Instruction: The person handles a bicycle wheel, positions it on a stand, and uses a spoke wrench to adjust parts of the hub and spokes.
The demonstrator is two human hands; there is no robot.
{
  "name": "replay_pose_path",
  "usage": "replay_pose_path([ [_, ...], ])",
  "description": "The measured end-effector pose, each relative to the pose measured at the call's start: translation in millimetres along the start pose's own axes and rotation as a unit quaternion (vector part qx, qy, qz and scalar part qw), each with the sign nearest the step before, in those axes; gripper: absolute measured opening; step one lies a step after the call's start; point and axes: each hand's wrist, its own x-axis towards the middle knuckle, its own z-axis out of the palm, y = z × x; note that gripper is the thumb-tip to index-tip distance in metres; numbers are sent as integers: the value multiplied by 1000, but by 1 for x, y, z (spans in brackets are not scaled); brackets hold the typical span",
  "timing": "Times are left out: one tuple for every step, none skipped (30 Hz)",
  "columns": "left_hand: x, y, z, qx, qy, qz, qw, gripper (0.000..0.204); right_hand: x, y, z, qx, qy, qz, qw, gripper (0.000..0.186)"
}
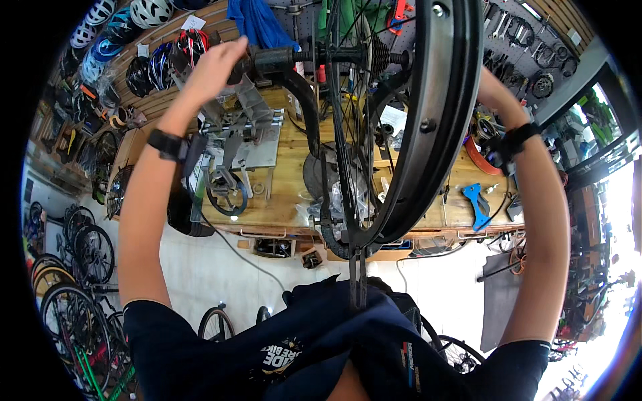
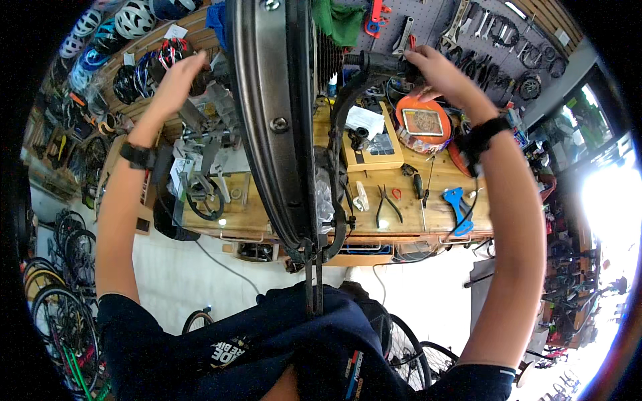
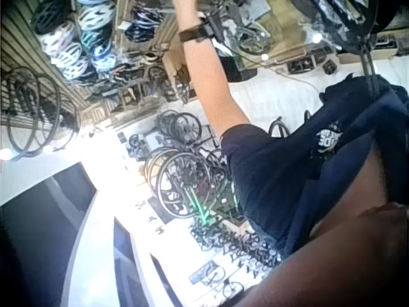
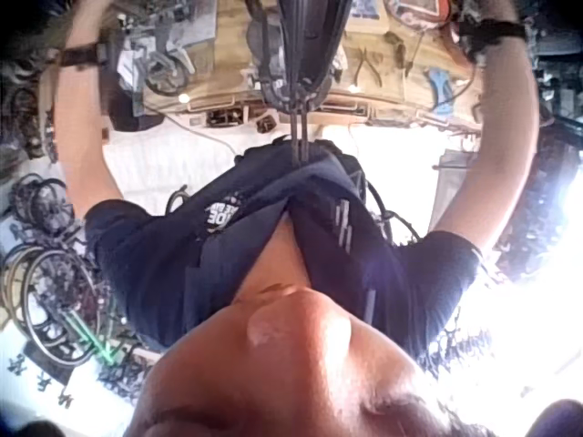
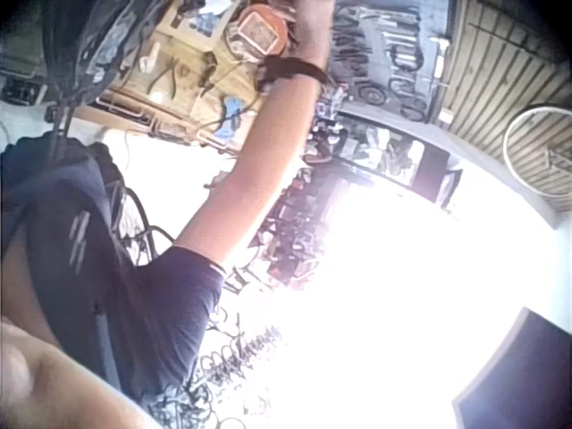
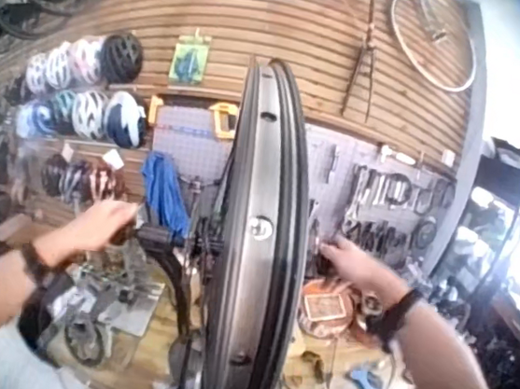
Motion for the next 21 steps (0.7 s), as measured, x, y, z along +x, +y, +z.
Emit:
replay_pose_path([
  [2,12,-4,-65,-84,-140,984,52,3,-5,-17,19,-56,62,996,65],
  [7,14,-5,-75,-100,-184,975,63,8,-17,-28,30,-113,123,986,72],
  [10,19,-5,-91,-141,-212,963,58,8,-20,-26,76,-64,145,984,68],
  [11,13,-2,-106,-108,-202,968,51,11,-12,-12,83,-38,91,992,63],
  [18,-3,7,-122,-77,-193,971,45,18,-12,6,74,37,116,990,57],
  [25,-26,15,-126,-1,-58,990,40,25,-14,23,68,114,138,981,53],
  [21,-39,24,-135,45,25,989,37,28,-5,28,-55,187,50,979,51],
  [17,-51,35,-163,101,99,976,34,24,10,39,-103,311,-77,942,49],
  [14,-61,47,-171,158,165,958,32,19,25,51,-149,423,-202,871,48],
  [6,-61,51,-157,206,210,943,31,9,20,64,-95,426,-194,878,42],
  [5,-49,54,-78,245,278,926,31,7,22,61,-98,431,-203,874,42],
  [3,-38,57,2,293,337,895,31,5,24,58,-100,435,-212,869,42],
  [7,-38,54,-12,286,323,902,33,4,20,58,-99,435,-222,867,42],
  [5,-40,47,6,257,312,914,34,2,14,52,-102,369,-198,902,46],
  [2,-42,36,24,228,301,926,35,-6,11,46,-35,245,-119,962,52],
  [5,-39,24,8,155,229,961,36,-5,4,33,-80,198,-120,969,54],
  [1,-25,19,-9,73,150,986,39,-7,8,20,-125,149,-111,975,56],
  [1,-7,16,-118,-1,-34,992,46,1,5,3,-166,103,-64,979,61],
  [7,-8,8,-193,-31,-97,976,52,11,8,-7,-123,65,-100,985,66],
  [10,-3,17,-175,-42,-119,976,50,22,24,-13,-195,107,-143,964,67],
  [11,5,21,-155,-44,-138,977,47,29,36,-16,-265,147,-195,933,69],
])
